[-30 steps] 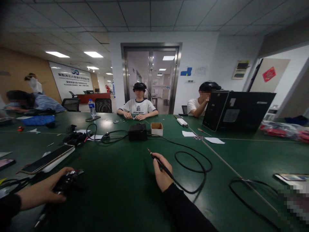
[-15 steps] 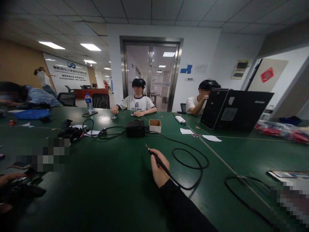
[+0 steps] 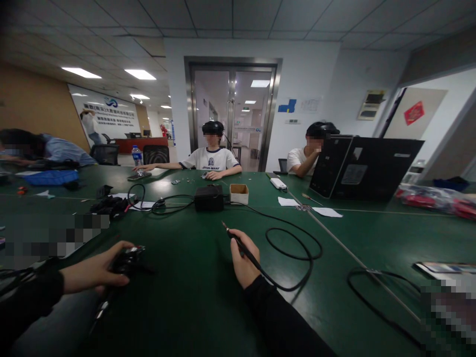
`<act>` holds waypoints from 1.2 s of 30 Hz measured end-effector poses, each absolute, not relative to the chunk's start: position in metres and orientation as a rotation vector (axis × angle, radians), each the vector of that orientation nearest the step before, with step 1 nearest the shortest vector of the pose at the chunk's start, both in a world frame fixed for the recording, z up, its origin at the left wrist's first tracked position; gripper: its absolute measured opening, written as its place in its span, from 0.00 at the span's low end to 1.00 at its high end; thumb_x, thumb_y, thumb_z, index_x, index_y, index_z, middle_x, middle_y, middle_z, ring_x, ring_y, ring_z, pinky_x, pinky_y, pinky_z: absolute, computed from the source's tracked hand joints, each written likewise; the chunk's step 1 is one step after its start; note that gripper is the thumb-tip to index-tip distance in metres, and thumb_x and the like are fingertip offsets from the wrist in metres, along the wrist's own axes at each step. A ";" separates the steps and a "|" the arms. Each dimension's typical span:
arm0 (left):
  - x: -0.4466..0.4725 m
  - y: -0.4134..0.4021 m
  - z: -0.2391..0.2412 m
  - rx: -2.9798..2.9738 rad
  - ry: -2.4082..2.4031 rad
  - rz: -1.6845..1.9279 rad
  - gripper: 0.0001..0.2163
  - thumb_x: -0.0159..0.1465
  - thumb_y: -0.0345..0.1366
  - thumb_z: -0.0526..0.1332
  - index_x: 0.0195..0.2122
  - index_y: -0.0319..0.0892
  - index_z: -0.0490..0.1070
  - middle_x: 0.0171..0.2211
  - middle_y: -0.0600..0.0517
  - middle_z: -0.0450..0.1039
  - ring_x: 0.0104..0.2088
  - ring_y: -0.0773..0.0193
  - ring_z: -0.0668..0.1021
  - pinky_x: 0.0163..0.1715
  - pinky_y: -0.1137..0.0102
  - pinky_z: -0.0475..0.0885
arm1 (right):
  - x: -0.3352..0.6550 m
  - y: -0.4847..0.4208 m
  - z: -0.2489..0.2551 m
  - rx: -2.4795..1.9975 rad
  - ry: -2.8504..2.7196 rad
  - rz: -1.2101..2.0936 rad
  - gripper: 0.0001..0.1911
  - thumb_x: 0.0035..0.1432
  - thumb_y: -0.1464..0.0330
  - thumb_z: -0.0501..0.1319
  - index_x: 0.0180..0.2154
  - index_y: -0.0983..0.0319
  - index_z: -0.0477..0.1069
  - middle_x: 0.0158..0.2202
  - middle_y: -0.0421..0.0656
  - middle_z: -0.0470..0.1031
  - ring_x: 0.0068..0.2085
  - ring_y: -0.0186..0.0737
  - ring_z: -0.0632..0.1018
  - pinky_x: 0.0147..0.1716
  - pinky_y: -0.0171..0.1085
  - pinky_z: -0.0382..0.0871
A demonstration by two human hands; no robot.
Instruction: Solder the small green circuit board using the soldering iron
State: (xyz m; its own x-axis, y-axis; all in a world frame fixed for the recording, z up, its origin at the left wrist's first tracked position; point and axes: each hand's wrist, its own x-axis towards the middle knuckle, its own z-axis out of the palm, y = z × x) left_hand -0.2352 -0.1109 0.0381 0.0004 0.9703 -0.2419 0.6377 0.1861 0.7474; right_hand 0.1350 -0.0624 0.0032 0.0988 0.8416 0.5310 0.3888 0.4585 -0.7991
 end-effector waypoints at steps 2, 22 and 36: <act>-0.203 -0.086 0.040 1.481 1.640 0.504 0.37 0.43 0.42 0.69 0.53 0.47 0.55 0.41 0.48 0.72 0.31 0.56 0.79 0.18 0.72 0.73 | 0.135 -0.062 0.002 -1.123 -1.505 0.474 0.15 0.61 0.64 0.56 0.46 0.61 0.75 0.36 0.47 0.78 0.30 0.40 0.77 0.29 0.37 0.73; -0.050 0.010 0.020 1.647 1.549 0.482 0.38 0.41 0.39 0.71 0.53 0.43 0.56 0.56 0.36 0.62 0.44 0.46 0.78 0.24 0.65 0.79 | 0.133 -0.058 -0.001 -1.098 -1.461 0.414 0.14 0.60 0.66 0.55 0.45 0.61 0.75 0.36 0.45 0.78 0.31 0.39 0.77 0.31 0.36 0.73; -0.060 0.072 0.000 1.735 1.642 0.743 0.26 0.60 0.57 0.49 0.40 0.38 0.71 0.45 0.35 0.76 0.49 0.45 0.76 0.49 0.60 0.65 | 0.132 -0.060 0.001 -1.110 -1.454 0.456 0.15 0.60 0.65 0.56 0.45 0.61 0.75 0.39 0.46 0.78 0.33 0.41 0.78 0.32 0.37 0.73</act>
State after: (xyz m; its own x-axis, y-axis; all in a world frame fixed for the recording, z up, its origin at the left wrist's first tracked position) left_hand -0.0604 0.0724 0.0004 0.0650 0.9977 -0.0204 0.6430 -0.0263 0.7655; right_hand 0.1323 -0.0603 0.0014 0.1444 0.8246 0.5470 0.3647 0.4695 -0.8041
